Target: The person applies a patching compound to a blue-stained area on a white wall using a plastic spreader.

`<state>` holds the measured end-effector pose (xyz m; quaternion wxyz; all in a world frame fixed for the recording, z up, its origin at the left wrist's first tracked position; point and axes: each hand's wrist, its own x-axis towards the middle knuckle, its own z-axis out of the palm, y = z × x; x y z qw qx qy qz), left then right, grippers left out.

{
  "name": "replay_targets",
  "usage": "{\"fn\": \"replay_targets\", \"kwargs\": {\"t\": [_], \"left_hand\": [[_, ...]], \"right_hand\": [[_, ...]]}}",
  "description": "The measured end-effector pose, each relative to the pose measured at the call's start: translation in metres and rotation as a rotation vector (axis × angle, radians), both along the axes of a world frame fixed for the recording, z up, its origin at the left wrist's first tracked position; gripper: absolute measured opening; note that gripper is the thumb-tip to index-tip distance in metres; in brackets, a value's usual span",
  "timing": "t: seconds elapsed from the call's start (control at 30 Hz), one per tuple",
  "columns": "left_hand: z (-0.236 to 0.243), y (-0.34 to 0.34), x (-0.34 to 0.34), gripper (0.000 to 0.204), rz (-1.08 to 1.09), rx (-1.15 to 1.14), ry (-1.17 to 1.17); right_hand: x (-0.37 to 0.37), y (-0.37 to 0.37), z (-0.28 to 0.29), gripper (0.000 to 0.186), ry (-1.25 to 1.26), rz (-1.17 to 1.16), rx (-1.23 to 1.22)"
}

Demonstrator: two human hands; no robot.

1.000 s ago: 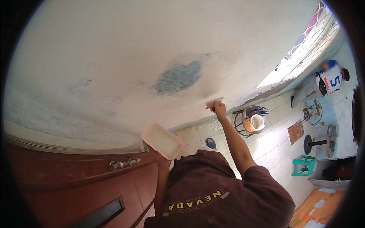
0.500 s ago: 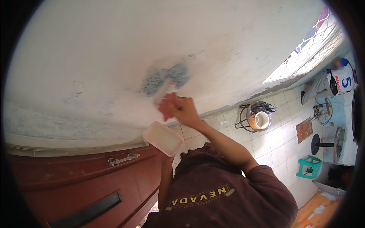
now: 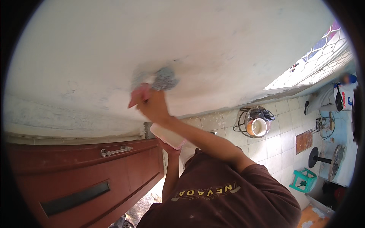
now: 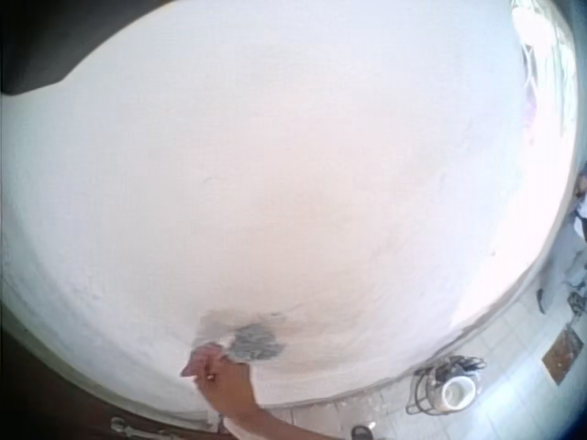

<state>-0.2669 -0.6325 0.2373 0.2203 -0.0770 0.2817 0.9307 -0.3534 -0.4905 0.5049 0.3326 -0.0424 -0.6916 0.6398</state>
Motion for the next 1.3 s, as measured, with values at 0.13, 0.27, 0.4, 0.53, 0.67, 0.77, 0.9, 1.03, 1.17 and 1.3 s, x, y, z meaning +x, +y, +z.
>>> {"fn": "replay_targets", "kwargs": {"t": [0.13, 0.27, 0.4, 0.53, 0.67, 0.77, 0.9, 1.03, 1.17, 1.3], "left_hand": [[-0.005, 0.017, 0.020, 0.071, -0.015, 0.167, -0.044], [0.035, 0.040, 0.030, 0.073, 0.108, 0.101, -0.101], [0.054, 0.040, 0.038, 0.074, 0.149, 0.020, -0.092], [0.033, 0.025, 0.040, 0.071, 0.146, 0.086, -0.077], [0.044, 0.039, 0.032, 0.070, 0.151, 0.035, -0.025], [0.056, 0.052, 0.029, 0.071, 0.136, 0.046, -0.038], [0.069, 0.061, 0.029, 0.072, 0.087, 0.120, -0.023], [0.065, 0.057, 0.036, 0.072, 0.018, 0.123, 0.071], [0.058, 0.051, 0.036, 0.070, -0.028, 0.166, -0.015], [0.047, 0.043, 0.026, 0.070, -0.101, 0.238, -0.020]], "right_hand": [[0.034, -0.008, 0.008, 0.019, -0.088, 0.249, -0.122], [0.085, 0.070, -0.115, 0.035, -0.322, 0.188, -0.192], [0.129, 0.160, -0.216, 0.045, -0.554, -0.111, -0.413], [0.096, 0.165, -0.116, 0.048, -0.485, -0.008, -0.412], [0.089, 0.126, 0.031, 0.040, -0.153, 0.162, -0.490], [0.100, 0.108, 0.041, 0.035, -0.143, 0.271, -0.445], [0.123, 0.114, -0.043, 0.039, -0.268, 0.347, -0.490], [0.149, 0.160, -0.115, 0.045, -0.485, 0.202, -0.613], [0.146, 0.223, -0.128, 0.042, -0.427, 0.139, -0.583], [0.121, 0.222, 0.014, 0.029, -0.178, 0.054, -0.696]]}}
